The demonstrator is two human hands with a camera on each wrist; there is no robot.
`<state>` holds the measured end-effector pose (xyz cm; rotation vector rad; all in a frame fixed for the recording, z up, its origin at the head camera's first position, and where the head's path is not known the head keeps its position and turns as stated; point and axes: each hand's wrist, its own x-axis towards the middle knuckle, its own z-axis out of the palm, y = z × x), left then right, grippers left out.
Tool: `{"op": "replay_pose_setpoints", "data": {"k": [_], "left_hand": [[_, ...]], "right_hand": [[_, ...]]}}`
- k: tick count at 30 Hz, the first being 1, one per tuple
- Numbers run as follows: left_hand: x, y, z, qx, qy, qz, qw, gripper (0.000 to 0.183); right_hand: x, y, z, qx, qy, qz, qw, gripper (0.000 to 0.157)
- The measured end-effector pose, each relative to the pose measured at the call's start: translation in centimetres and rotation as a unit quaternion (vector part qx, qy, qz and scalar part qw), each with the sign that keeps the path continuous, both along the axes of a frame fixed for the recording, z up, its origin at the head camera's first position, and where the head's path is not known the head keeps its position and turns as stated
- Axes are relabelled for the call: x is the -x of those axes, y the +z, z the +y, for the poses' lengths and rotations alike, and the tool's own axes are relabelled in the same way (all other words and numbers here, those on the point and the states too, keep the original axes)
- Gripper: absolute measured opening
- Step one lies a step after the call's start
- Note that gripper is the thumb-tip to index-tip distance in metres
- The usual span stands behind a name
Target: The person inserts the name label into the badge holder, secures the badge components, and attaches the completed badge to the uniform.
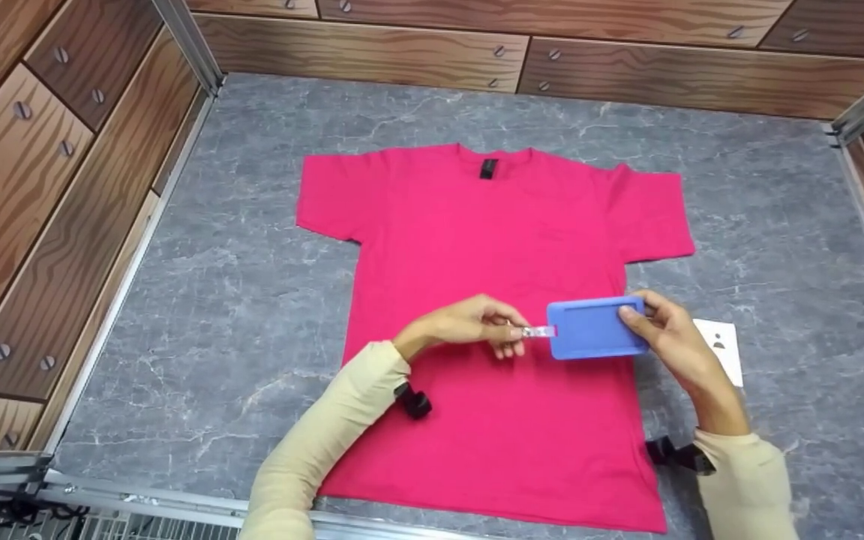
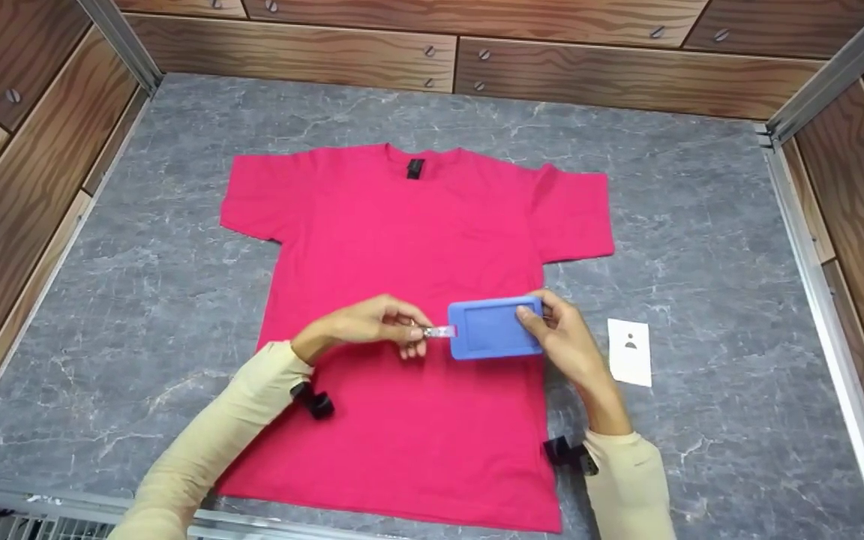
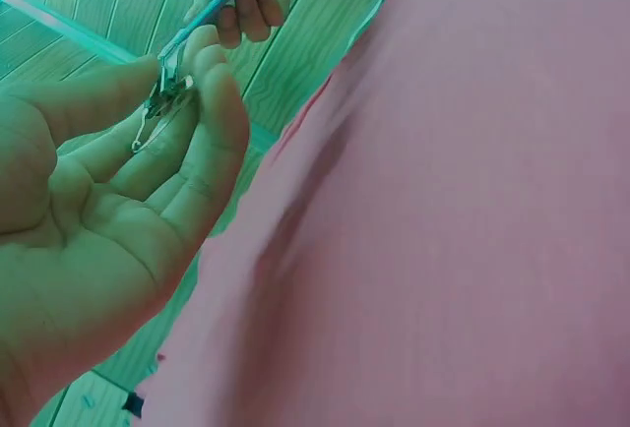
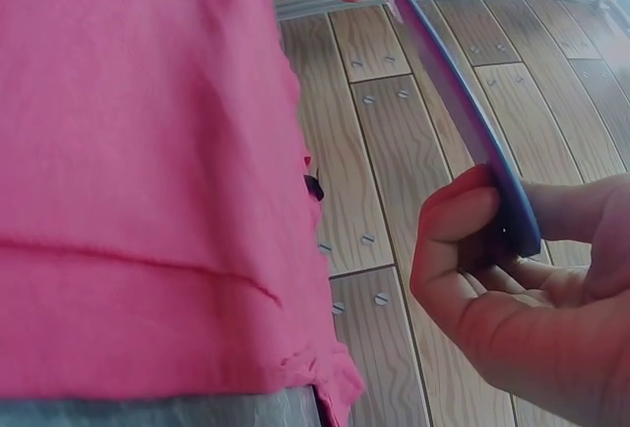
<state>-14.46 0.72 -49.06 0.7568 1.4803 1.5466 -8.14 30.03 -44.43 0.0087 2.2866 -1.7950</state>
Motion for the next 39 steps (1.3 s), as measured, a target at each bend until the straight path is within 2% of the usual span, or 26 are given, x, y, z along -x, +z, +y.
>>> {"op": "replay_pose_setpoints", "data": {"k": [8,14,20,30,32,34,39], "left_hand": [[-0.4,0.1,-1.7,-0.015,0.067,-0.027,0.9973,0.024],[-0.7,-0.1,-2.3,-0.036,0.097,-0.046,0.9936,0.022],[-1.0,0.1,-2.6,-0.059,0.097,-0.055,0.9919,0.024],[-1.1,0.6,-2.5,-0.092,0.094,-0.049,0.9901,0.028],[-1.1,0.7,-2.5,-0.096,0.093,-0.049,0.9898,0.028],[-1.1,0.8,-2.5,-0.098,0.092,-0.047,0.9897,0.027],[-1.1,1.3,-2.2,-0.097,0.102,-0.027,0.9897,0.023]], "right_hand": [[0.4,-0.4,-1.4,0.025,0.012,-0.008,1.0,0.012],[0.6,-1.0,-2.3,0.024,0.015,0.0,1.0,0.018],[0.7,-1.2,-2.9,-0.025,0.014,0.018,0.999,0.028],[0.7,-0.6,-3.4,-0.05,0.017,0.04,0.998,0.029],[0.5,-0.4,-3.6,-0.079,0.014,0.073,0.994,0.029],[0.3,-0.3,-3.9,-0.117,0.005,0.116,0.986,0.029],[-0.1,0.5,-5.1,-0.217,-0.034,0.232,0.948,0.019]]}}
